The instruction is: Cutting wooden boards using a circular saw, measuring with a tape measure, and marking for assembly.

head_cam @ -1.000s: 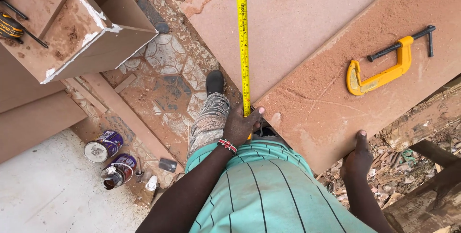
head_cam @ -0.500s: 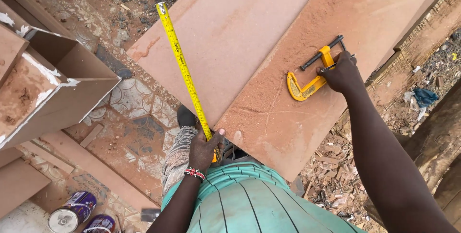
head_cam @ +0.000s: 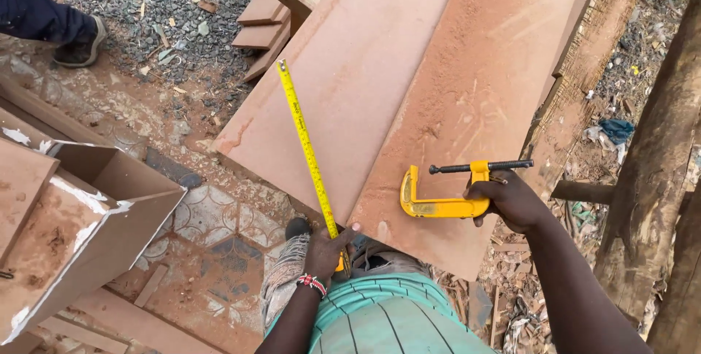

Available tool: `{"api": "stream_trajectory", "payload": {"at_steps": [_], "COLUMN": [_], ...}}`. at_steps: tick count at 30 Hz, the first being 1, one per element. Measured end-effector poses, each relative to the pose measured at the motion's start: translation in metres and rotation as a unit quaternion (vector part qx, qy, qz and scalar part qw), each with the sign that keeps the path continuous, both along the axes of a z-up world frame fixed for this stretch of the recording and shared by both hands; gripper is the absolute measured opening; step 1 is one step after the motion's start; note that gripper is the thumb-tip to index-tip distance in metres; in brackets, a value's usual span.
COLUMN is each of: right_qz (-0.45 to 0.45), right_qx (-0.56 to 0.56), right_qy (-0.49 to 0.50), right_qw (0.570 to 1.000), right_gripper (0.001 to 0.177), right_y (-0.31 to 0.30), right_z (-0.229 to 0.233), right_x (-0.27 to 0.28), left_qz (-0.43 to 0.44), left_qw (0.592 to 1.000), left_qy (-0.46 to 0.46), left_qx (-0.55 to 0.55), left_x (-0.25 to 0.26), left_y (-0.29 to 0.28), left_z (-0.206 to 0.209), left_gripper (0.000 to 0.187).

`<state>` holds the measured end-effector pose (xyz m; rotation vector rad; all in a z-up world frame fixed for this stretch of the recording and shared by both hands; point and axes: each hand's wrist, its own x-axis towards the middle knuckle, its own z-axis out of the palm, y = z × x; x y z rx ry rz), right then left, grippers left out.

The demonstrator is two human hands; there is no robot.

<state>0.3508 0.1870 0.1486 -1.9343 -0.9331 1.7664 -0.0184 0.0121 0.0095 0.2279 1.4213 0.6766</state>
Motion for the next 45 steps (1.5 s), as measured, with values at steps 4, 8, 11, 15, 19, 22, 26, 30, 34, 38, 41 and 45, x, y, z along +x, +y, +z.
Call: {"api": "stream_trajectory", "payload": {"at_steps": [4,8,11,15,19,22,26,30,34,38,41,45], "right_qz": [-0.022,-0.039,-0.011,0.044,0.031,0.019,0.004,0.037,0.03,0.024,0.004,0.008], "right_qx": [-0.011,-0.034,-0.06,-0.059,-0.031,-0.027,-0.031,-0.037,-0.019,-0.017,0.003,0.01], "right_qy": [0.033,0.028,0.0,-0.091,-0.102,-0.087,-0.075,-0.094,-0.085,-0.091,-0.083,-0.1], "right_qw": [0.999,0.998,0.998,0.993,0.994,0.996,0.997,0.994,0.996,0.995,0.997,0.995], "right_gripper": [0.041,0.043,0.048,0.053,0.055,0.057,0.061,0.06,0.055,0.056,0.049,0.04], "right_y": [-0.106,-0.175,-0.184,-0.177,-0.184,-0.184,-0.187,-0.184,-0.19,-0.194,-0.196,-0.204], "right_z": [-0.04,-0.018,0.006,0.03,0.013,0.009,0.012,0.019,-0.008,0.011,0.041,0.042], "right_x": [0.021,-0.051,-0.12,-0.177,-0.179,-0.187,-0.196,-0.204,-0.205,-0.213,-0.231,-0.238], "left_qz": [-0.077,-0.113,-0.125,-0.131,-0.123,-0.108,-0.113,-0.138,-0.12,-0.117,-0.168,-0.17], "left_qw": [0.997,0.993,0.989,0.988,0.985,0.984,0.982,0.976,0.979,0.981,0.972,0.971], "left_qy": [-0.014,-0.022,-0.035,-0.05,-0.071,-0.087,-0.096,-0.104,-0.093,-0.094,-0.085,-0.087], "left_qx": [0.023,0.031,0.067,0.066,0.101,0.107,0.118,0.131,0.14,0.122,0.143,0.143], "left_x": [-0.022,-0.031,-0.033,-0.042,-0.056,-0.045,-0.053,-0.047,-0.041,-0.045,-0.05,-0.054], "left_y": [-0.008,-0.003,-0.006,-0.015,-0.012,-0.029,-0.037,-0.045,-0.049,-0.043,-0.035,-0.027], "left_z": [0.005,0.007,0.0,0.005,0.013,-0.044,-0.015,-0.005,-0.001,-0.023,-0.008,-0.004], "left_gripper": [0.046,0.051,0.046,0.045,0.047,0.053,0.05,0.042,0.038,0.045,0.034,0.036]}}
